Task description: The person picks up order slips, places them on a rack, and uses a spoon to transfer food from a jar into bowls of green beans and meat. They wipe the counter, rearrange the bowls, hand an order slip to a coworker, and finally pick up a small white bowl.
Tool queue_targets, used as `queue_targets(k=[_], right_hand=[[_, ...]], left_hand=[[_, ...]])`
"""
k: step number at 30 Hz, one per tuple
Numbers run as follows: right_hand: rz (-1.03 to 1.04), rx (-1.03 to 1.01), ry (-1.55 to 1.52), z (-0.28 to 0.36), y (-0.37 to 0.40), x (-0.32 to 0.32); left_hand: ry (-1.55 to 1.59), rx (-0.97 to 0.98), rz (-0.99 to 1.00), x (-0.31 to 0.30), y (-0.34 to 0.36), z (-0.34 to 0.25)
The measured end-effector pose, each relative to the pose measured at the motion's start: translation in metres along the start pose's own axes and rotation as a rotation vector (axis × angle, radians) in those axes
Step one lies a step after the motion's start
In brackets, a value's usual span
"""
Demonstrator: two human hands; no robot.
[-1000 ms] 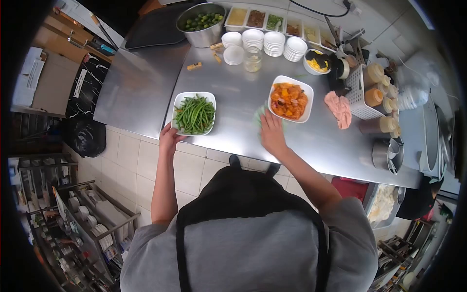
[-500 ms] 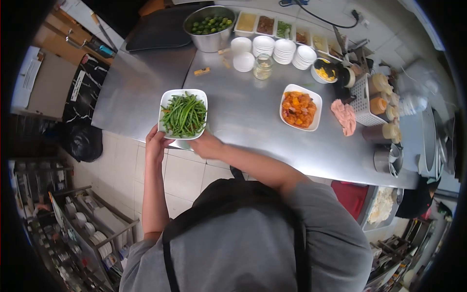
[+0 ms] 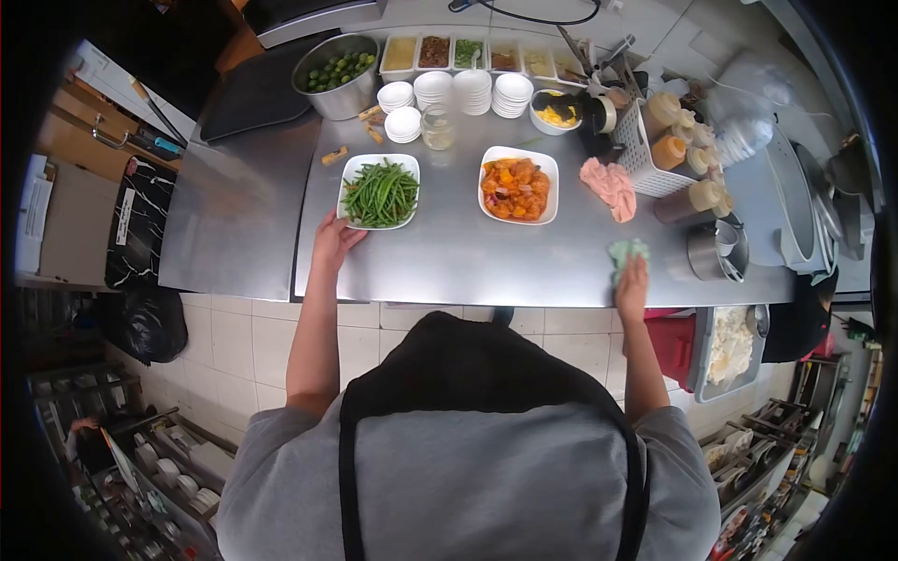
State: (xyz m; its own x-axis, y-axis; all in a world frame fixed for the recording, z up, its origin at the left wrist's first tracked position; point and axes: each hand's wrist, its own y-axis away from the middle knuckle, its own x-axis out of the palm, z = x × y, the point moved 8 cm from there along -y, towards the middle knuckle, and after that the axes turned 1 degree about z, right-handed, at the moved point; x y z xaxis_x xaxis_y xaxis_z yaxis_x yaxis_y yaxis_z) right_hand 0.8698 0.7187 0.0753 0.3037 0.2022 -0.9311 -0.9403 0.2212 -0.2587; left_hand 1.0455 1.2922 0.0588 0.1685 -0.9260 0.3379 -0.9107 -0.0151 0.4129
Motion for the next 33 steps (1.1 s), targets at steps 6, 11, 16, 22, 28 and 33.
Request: queue_targets(k=[6,11,16,22,28,33], right_hand=[[-0.130,0.464,0.046,-0.152,0.028,-0.042],[-0.218,0.405,-0.575,-0.100,-0.040,-0.102],[0.154,0.186,-0.608,-0.018,-0.087,-0.053],[0.130,-0.069,-0.641,0.031,-0.127,-0.050],[0.317,0.101,-0.703,0.034,-0.160,-0.032],[0.240,-0.006,-0.497,0.037,-0.181,-0.012]], left_hand=[[-0.695,0.421,-0.446,-0.020,0.038,-0.049],[-0.802,0.681,-0.219,0.082,0.084,-0.051],[-0.805,0.334,0.192,0.152,0.044,0.048],[-0.317,-0.153,0.199,0.200,0.022,0.087],[-0.437,-0.069,0.188,0.231,0.014,0.077],[-0.674,0.041,0.179,0.230,-0.007,0.070]])
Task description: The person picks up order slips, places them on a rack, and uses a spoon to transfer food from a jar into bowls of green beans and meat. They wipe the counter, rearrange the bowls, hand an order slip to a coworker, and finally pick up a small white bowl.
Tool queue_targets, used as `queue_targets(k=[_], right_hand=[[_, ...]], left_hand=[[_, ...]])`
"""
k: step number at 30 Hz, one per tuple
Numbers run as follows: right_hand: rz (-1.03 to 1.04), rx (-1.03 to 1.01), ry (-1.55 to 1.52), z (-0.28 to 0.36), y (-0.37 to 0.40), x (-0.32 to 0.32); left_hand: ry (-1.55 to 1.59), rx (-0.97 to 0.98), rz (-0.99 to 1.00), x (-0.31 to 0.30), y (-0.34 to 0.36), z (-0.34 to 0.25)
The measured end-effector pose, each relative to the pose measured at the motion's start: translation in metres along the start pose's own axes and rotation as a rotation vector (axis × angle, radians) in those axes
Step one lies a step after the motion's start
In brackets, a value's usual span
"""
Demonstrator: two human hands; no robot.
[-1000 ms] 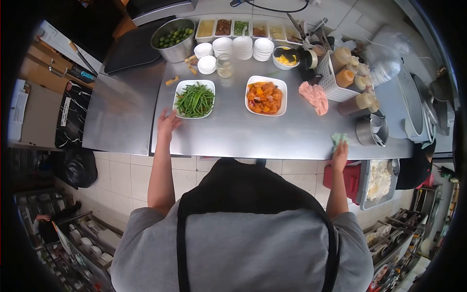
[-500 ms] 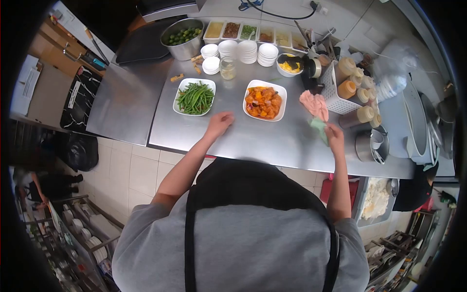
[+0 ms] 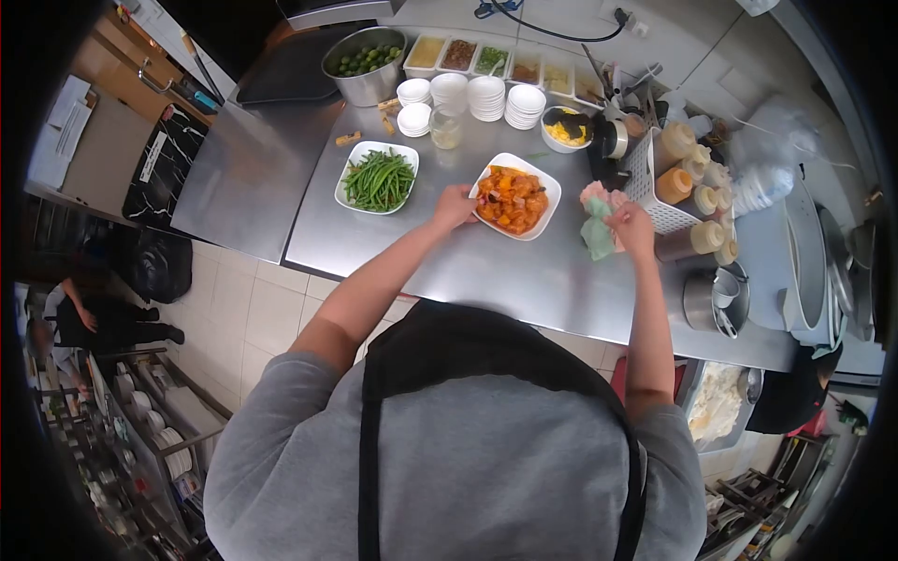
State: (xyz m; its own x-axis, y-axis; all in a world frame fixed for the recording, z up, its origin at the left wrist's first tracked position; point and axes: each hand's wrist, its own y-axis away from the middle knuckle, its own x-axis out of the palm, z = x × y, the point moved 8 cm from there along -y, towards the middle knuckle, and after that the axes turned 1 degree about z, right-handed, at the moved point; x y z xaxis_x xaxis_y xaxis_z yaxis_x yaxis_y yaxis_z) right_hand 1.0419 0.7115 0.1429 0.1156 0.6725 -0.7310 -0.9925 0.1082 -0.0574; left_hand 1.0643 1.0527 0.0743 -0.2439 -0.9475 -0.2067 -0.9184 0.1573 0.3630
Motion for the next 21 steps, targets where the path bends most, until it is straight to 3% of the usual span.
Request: queue_targets(k=[2,3,5,8,10,14,21], right_hand=[[0.010,-0.189,-0.261,-0.017,-0.023,0.020],[0.019,-0.193,-0.260,-0.007,-0.027,0.022],[0.071,0.062,-0.411,0.012,-0.027,0.042],[0.242,0.083,-0.399,0.022,-0.041,0.098],[0.289,-0.114,-0.358,0.042,-0.052,0.137],[0.463,-0.237,-0.265,0.104,-0.056,0.167],[0.843,-0.232,-0.207,0.123,-0.068,0.207]], left_hand=[[-0.009,0.031,-0.001,-0.010,-0.012,-0.004],[-0.102,-0.042,0.068,-0.014,-0.008,-0.008],[-0.192,-0.123,0.135,-0.020,-0.006,-0.013],[-0.409,-0.069,0.256,-0.018,-0.009,-0.024],[-0.494,-0.004,0.310,-0.014,-0.013,-0.028],[-0.405,-0.044,0.326,-0.014,-0.027,-0.014],[-0.383,-0.051,0.248,-0.017,-0.019,-0.027]])
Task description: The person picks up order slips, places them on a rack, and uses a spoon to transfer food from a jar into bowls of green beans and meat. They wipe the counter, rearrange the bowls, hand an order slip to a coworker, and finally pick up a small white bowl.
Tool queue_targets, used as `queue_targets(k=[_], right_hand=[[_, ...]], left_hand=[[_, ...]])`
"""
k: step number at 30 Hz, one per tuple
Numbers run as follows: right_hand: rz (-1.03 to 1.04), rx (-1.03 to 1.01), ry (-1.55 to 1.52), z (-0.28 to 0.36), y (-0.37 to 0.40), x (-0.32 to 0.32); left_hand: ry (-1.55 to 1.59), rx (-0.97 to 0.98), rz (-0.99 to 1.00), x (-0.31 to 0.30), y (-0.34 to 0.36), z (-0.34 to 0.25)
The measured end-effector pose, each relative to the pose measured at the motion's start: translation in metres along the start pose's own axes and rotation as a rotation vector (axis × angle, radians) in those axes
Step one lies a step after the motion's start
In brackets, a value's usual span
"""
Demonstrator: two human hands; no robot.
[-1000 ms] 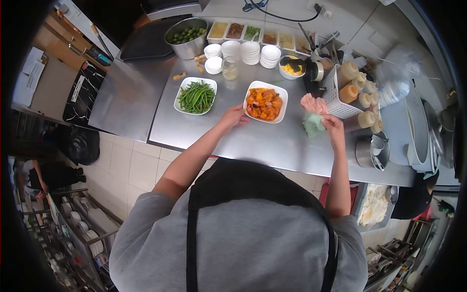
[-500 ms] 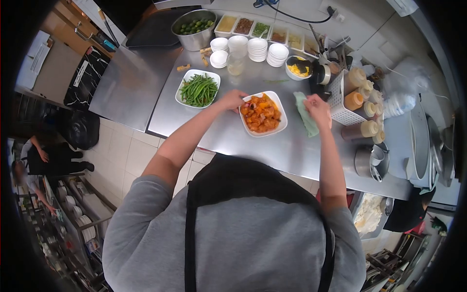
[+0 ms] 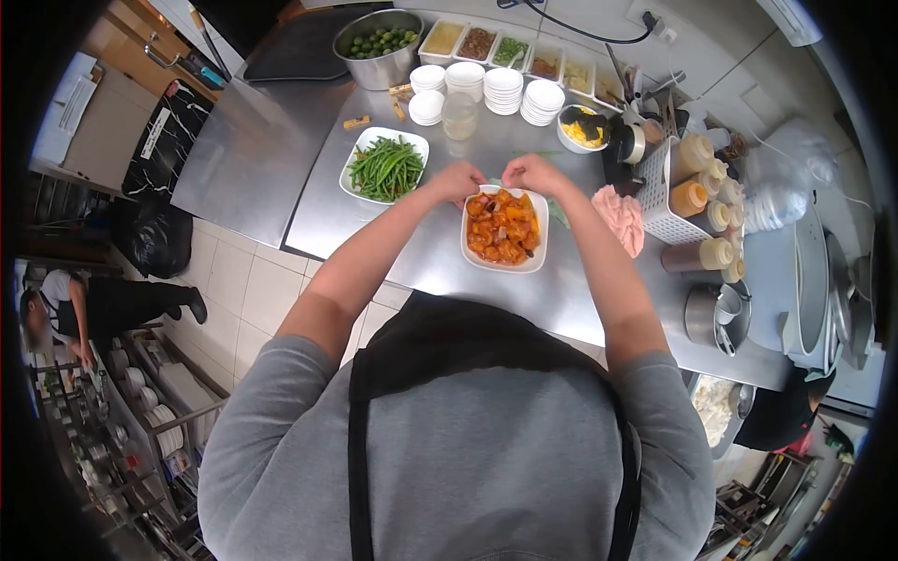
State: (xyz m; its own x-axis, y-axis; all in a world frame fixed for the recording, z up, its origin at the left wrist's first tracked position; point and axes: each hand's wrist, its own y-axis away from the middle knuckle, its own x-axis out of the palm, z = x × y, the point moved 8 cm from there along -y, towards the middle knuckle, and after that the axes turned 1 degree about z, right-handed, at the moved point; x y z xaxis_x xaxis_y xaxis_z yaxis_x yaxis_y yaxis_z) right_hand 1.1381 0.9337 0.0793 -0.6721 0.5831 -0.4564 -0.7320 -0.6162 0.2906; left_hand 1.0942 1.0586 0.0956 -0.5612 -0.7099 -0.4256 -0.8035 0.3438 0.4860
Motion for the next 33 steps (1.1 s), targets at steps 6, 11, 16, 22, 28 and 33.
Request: queue_targets(k=[6,11,16,22,28,33], right_hand=[[0.085,-0.010,0.148,0.005,0.013,-0.010],[-0.028,0.029,0.087,0.014,0.022,-0.021],[-0.019,-0.151,0.290,0.034,0.000,0.003],[0.030,-0.057,0.291,0.037,0.003,0.001],[0.057,-0.049,0.373,0.031,0.000,0.000],[0.004,-0.059,0.387,0.026,0.002,-0.002]], left_hand=[[-0.042,0.032,-0.057,-0.001,-0.009,0.008],[-0.093,0.096,-0.040,0.000,-0.017,0.010],[-0.203,0.107,-0.079,-0.001,-0.009,0.000],[-0.136,0.076,-0.146,-0.001,-0.010,0.007],[-0.148,0.133,-0.156,0.001,-0.011,0.009],[-0.138,0.141,-0.159,0.003,-0.009,0.010]])
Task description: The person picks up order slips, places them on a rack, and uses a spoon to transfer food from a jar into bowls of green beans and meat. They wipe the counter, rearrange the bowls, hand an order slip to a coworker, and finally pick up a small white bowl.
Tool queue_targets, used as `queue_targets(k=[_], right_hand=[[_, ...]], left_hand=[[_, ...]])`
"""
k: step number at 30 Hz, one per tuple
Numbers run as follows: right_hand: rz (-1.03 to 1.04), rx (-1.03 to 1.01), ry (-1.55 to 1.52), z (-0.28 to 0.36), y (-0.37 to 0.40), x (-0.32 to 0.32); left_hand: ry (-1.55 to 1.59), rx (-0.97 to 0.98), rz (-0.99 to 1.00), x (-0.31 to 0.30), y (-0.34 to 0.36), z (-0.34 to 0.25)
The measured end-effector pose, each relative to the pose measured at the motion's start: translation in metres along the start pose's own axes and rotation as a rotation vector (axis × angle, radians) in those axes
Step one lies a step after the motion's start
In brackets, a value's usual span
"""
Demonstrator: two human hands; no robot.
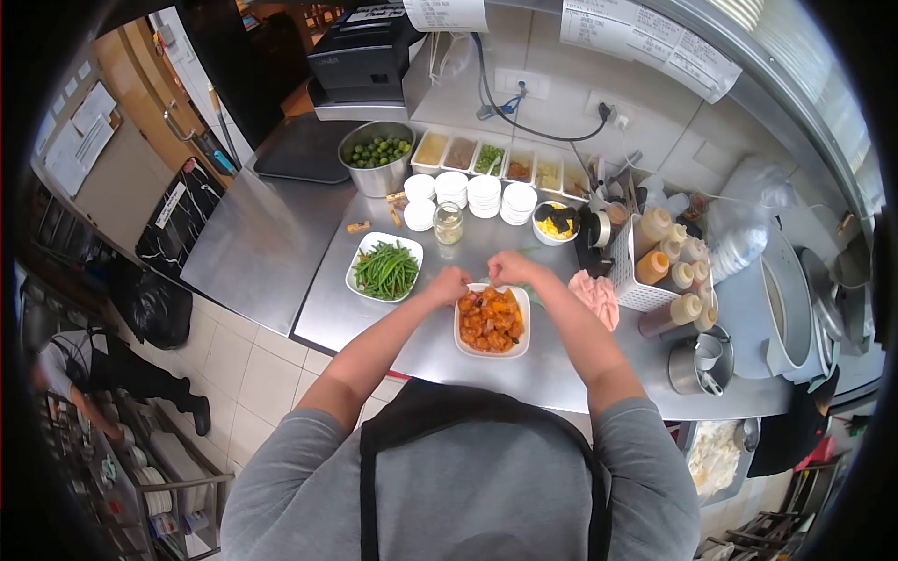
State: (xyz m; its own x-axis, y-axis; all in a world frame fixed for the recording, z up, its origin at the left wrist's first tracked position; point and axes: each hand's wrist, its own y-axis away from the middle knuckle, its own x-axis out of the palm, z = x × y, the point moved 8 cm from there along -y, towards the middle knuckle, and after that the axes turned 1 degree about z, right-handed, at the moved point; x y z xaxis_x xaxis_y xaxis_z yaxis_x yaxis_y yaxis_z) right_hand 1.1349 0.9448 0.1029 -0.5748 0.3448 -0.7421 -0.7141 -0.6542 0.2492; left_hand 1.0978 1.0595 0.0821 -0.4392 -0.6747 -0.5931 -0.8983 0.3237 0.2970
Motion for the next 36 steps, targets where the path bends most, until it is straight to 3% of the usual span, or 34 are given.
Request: queue_targets(k=[5,11,13,20,22,26,36], right_hand=[[-0.006,0.043,0.086,-0.001,0.003,-0.002],[-0.018,0.095,0.136,-0.013,0.021,-0.013],[-0.078,0.000,0.194,-0.016,0.031,-0.020],[0.012,0.221,0.058,-0.045,0.076,-0.026],[-0.226,0.077,0.015,-0.030,0.074,-0.040],[-0.287,0.003,0.004,-0.007,0.064,-0.024],[-0.449,0.164,0.426,0.014,0.084,-0.020]], left_hand=[[-0.053,0.065,-0.044,-0.004,0.001,-0.003],[-0.048,0.006,-0.027,-0.005,0.007,-0.008],[-0.172,0.102,-0.099,-0.009,0.007,-0.014],[-0.118,-0.005,0.011,-0.006,0.016,-0.016],[-0.072,0.023,-0.060,-0.010,0.012,-0.013],[0.014,-0.009,-0.020,-0.004,0.009,-0.006],[-0.035,0.007,-0.143,-0.006,0.023,-0.008]])
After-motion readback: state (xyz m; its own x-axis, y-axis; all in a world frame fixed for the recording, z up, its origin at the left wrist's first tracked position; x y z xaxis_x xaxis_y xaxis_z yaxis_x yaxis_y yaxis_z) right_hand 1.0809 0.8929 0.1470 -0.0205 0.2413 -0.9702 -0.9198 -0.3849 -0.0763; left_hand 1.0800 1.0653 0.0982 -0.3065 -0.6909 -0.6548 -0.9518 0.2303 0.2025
